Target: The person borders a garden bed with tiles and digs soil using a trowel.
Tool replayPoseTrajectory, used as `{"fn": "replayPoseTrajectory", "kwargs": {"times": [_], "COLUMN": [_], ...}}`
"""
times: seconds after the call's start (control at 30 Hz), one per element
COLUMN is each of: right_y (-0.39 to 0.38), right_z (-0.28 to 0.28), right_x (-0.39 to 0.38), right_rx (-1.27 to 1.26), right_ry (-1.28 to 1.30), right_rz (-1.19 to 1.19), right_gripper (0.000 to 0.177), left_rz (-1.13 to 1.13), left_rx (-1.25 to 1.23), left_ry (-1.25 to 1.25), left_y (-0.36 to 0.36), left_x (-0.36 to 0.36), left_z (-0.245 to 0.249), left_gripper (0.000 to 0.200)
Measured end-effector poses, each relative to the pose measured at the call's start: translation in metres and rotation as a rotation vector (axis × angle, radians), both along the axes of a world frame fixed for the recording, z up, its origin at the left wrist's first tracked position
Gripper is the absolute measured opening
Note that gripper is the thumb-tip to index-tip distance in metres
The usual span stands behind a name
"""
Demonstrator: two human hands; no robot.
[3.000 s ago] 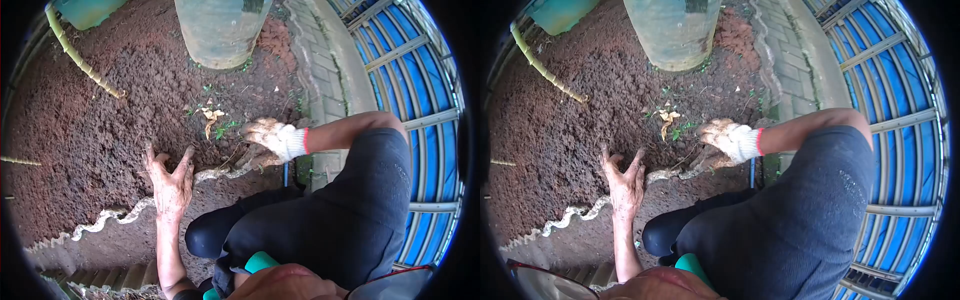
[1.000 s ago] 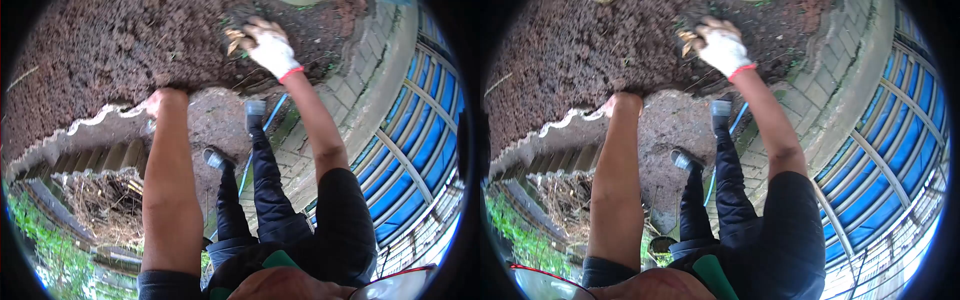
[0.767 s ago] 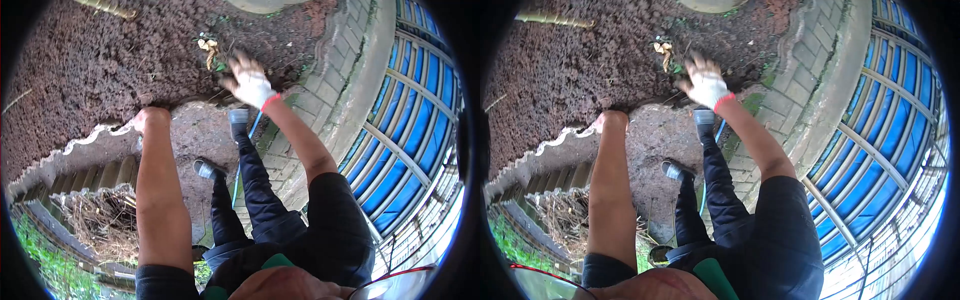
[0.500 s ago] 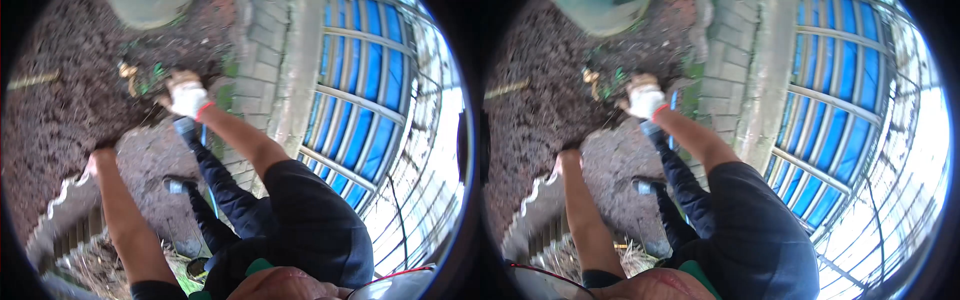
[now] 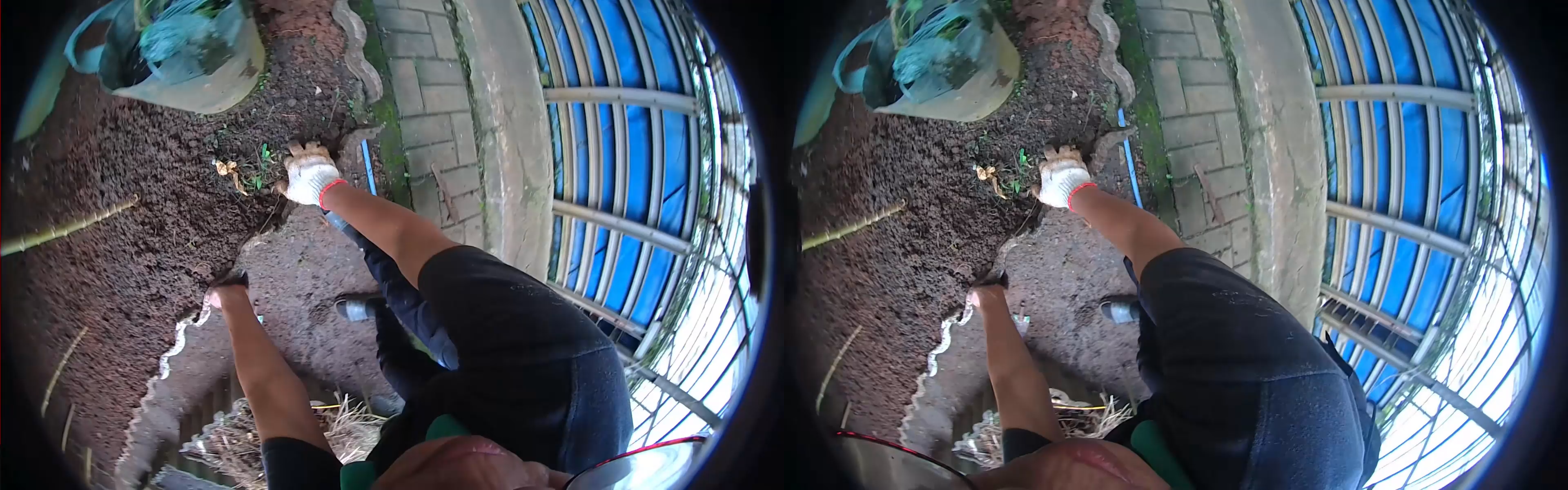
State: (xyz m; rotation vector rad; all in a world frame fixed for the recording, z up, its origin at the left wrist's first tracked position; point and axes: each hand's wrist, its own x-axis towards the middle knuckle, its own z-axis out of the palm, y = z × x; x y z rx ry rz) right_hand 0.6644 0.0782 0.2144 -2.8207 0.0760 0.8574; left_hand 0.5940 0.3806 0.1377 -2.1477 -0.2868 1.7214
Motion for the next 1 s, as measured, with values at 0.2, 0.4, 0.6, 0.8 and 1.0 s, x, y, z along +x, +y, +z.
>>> {"fn": "replayPoseTrajectory", "kwargs": {"times": [0.2, 0.4, 0.6, 0.8, 1.0], "right_y": [-0.003, -0.002, -0.01, -0.015, -0.029], "right_z": [0.002, -0.01, -0.012, -0.013, -0.064], "right_x": [-0.001, -0.003, -0.007, -0.006, 0.028], "right_rx": [0.013, 0.06, 0.078, 0.089, 0.199], "right_ry": [0.007, -0.015, -0.141, -0.147, -0.983], "right_rz": [-0.026, -0.018, -0.072, -0.008, -0.188], "right_gripper": [0.062, 0.063, 0.06, 0.054, 0.02], "left_rz": [-0.061, -0.197, -0.306, -0.296, -0.163], "left_rx": [0.014, -0.028, -0.047, -0.001, 0.232], "left_ry": [0.008, 0.083, 0.175, 0.431, 0.929], "left_y": [-0.013, -0.083, -0.136, -0.123, -0.094], "left_x": [0.004, 0.031, 0.056, 0.053, 0.03], "left_z": [0.015, 0.003, -0.012, -0.016, -0.059], "left_gripper": [0.039, 0.038, 0.038, 0.039, 0.039]}}
